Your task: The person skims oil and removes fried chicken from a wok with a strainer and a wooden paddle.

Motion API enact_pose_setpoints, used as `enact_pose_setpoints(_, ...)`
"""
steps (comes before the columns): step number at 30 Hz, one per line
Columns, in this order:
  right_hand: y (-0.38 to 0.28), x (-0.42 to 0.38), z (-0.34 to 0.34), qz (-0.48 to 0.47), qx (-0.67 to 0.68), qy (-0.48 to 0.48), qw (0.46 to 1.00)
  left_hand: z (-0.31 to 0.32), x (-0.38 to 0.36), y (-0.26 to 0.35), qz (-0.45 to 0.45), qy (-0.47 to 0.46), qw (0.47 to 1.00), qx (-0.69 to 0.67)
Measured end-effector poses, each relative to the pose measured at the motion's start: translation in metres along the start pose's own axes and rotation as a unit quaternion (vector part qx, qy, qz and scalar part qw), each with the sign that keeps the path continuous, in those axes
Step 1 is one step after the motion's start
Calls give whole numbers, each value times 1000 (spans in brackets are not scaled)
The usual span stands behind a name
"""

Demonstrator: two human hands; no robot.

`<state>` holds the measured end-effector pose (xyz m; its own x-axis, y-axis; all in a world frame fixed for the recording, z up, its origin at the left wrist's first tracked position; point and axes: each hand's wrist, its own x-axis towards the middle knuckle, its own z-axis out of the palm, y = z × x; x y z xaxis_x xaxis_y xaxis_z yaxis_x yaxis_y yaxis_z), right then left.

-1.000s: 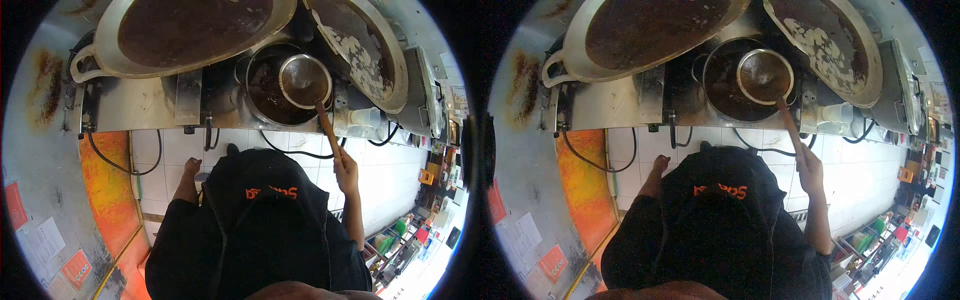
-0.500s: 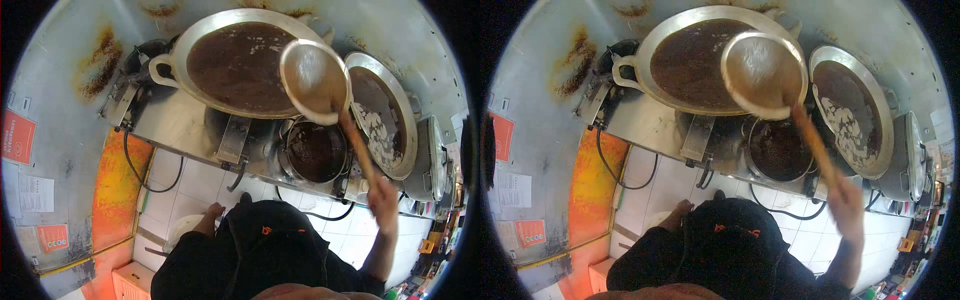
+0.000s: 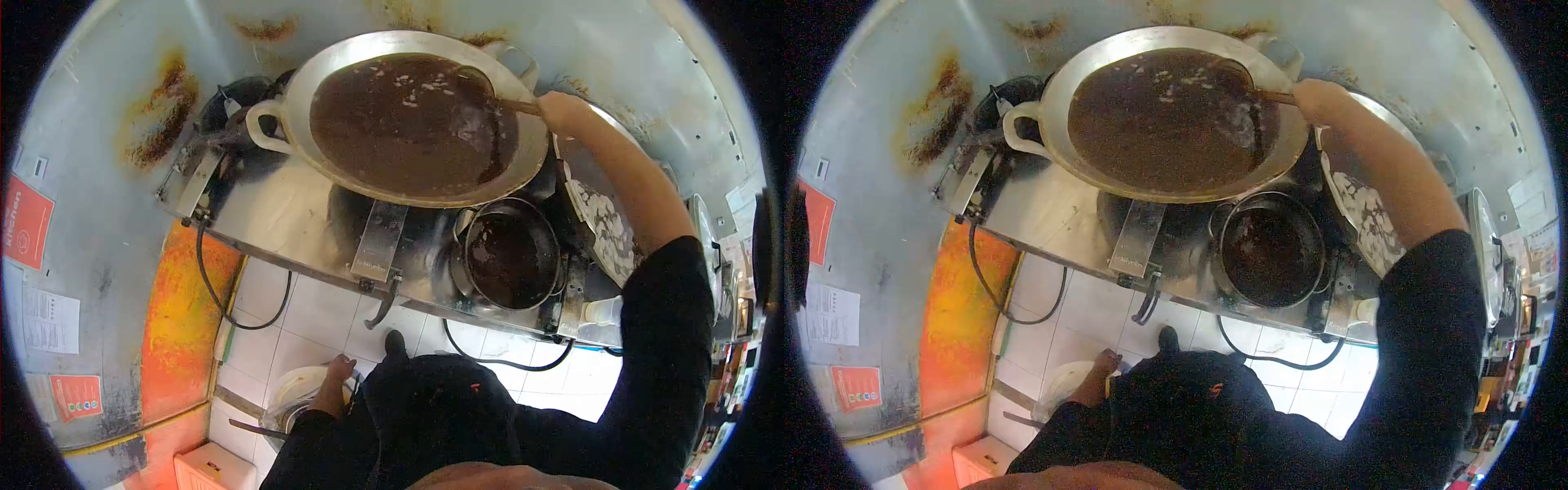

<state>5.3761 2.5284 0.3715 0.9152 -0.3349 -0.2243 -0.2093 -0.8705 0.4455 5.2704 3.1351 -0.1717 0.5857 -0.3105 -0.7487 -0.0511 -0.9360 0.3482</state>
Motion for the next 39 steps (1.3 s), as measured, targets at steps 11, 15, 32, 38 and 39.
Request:
enact_pose_setpoints(11, -50, -49, -15, -127, 79, -76, 986, 80, 41, -76, 124, -55, 983, 127)
enact_pose_setpoints(15, -74, -26, -8, -165, 147, -49, 974, 84, 68, -83, 120, 6, 989, 91)
enact_pose_setpoints(32, -100, -42, -18, -241, 342, 38, 908, 28, 18, -43, 28, -10, 1000, -7)
enact_pose_setpoints(38, -95, -56, -21, -263, 376, 70, 886, 20, 22, -45, 108, -40, 978, 176)
enact_pose_setpoints(39, -95, -59, -22, -247, 389, 55, 886, 13, 16, -35, 22, -19, 998, 57)
